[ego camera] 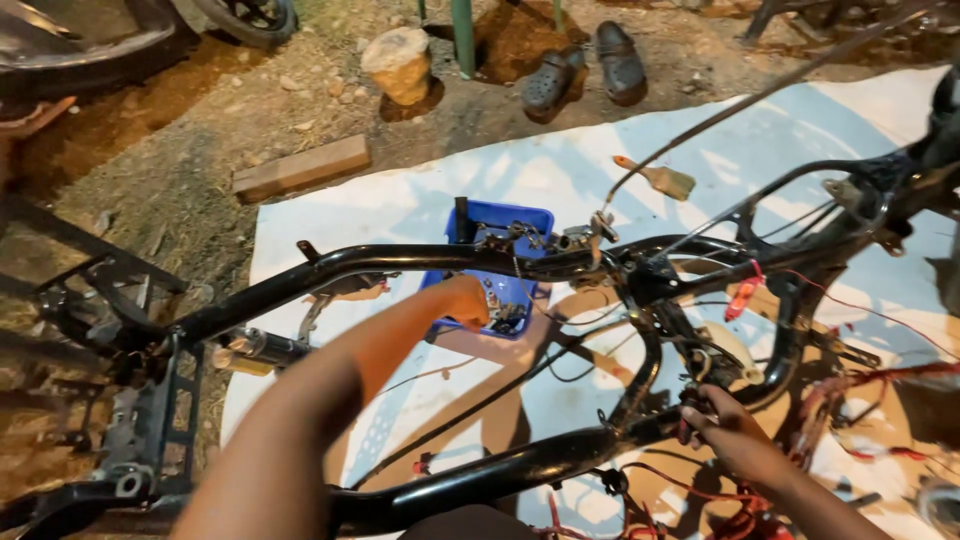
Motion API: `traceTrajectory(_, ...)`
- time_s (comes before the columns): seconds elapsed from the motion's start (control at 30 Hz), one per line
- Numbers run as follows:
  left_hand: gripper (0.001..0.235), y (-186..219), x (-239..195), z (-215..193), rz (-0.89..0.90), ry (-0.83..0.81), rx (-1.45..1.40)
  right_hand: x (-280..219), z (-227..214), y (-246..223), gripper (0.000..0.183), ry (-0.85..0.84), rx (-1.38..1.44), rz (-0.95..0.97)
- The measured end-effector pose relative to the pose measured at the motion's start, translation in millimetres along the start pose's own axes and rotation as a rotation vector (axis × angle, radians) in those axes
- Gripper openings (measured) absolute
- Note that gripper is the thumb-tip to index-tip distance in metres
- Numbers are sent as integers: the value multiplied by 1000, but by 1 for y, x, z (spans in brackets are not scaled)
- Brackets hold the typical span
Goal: The person works on a motorcycle frame, handling a complex bundle of red and black wires. They connect and organize the wiring harness near the handlebars and engine area, using their hands to route the cables. The person then lifts the entire wiring harness to inspect it and moves around the workspace.
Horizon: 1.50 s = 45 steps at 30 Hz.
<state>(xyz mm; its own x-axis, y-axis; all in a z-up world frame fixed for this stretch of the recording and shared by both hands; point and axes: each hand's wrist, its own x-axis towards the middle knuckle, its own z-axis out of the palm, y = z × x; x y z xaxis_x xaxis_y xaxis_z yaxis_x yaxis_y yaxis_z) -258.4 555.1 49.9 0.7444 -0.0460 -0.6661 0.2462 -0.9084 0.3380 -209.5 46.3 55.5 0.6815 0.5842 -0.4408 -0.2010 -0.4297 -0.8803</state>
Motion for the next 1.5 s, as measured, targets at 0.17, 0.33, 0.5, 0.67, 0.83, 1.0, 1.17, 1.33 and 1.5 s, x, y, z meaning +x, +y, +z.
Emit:
traceTrajectory(0.17, 17, -140, 178, 62, -298, 393, -778, -13, 2, -25, 41, 48, -150, 173)
traceTrajectory(0.33, 29, -64, 64, 54, -101, 261, 63, -9, -15, 5, 40, 115, -99, 318)
traceTrajectory(0.5, 16, 129, -90, -18, -196, 6, 324, 16, -47, 70, 38, 110, 123, 186)
traceTrajectory(0.67, 50, 251, -132, -42, 161, -205, 340, -21, -54, 29, 56, 3, 173, -5)
traceTrajectory(0.83, 67, 363, -122, -17, 423, 24, 21, -33, -44, 36, 43, 50, 323, -286)
traceTrajectory(1.0, 82, 417, -28, 38, 269, 125, -123, -54, -28, -6, 27, 263, 30, -397)
traceTrajectory(1.17, 76, 424, 80, 96, 217, 464, -521, -53, -39, -14, 26, 417, 313, -596)
traceTrajectory(1.33, 66, 389, 219, 184, 63, 677, -612, 5, -116, 84, 25, 416, 248, -432)
traceTrajectory(1.5, 36, 386, 165, 167, 85, 185, -1323, 84, -203, 153, 42, 722, 186, -297)
